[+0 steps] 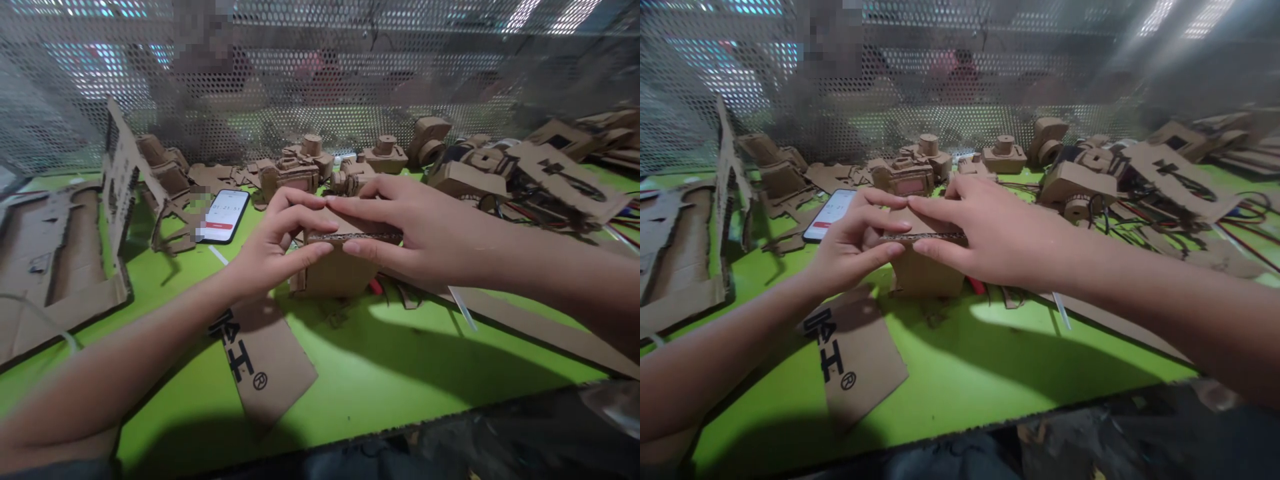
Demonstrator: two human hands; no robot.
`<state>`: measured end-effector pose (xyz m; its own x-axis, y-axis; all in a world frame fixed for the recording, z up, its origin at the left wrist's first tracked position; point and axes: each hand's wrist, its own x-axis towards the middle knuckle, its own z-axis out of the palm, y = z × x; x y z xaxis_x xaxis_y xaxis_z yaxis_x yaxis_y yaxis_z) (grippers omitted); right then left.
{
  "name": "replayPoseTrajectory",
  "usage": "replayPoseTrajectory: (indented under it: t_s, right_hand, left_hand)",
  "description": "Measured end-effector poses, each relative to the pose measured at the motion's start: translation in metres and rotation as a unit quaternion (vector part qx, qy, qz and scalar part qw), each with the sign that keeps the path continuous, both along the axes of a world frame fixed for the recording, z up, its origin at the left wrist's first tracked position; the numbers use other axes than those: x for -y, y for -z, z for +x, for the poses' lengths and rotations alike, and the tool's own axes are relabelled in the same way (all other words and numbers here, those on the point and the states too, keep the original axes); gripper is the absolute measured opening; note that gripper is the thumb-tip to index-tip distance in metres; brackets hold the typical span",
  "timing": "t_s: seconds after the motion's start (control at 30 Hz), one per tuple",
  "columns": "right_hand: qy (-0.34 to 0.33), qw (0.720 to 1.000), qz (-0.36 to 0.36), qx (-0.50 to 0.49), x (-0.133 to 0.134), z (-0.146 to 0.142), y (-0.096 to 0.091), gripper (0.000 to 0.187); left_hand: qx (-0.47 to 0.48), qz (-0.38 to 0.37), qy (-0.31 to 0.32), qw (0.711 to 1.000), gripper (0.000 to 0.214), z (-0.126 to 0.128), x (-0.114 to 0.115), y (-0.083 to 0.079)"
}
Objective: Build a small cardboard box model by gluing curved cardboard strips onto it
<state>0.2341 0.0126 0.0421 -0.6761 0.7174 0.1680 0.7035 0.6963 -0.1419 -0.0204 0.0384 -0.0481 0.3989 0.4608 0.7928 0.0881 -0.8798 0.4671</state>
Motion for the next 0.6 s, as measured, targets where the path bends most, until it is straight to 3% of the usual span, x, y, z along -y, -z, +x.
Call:
replayPoseTrajectory:
  t_s: [0.4, 0.6]
  right_hand:
    - [-0.002, 1.000, -0.024, 0.018, -0.0016, -0.0067, -0.0087, 0.068]
    - [-0.008, 0.999, 0.008, 0.044, -0.0051, -0.0081, -0.0082, 0.071]
  left_hand:
    - [-0.005, -0.041, 0.002, 0.999, 0.029, -0.0009, -0.0013, -0.0021]
    - [0.011, -0.053, 0.009, 0.998, 0.026, 0.0006, -0.0020, -0.0005]
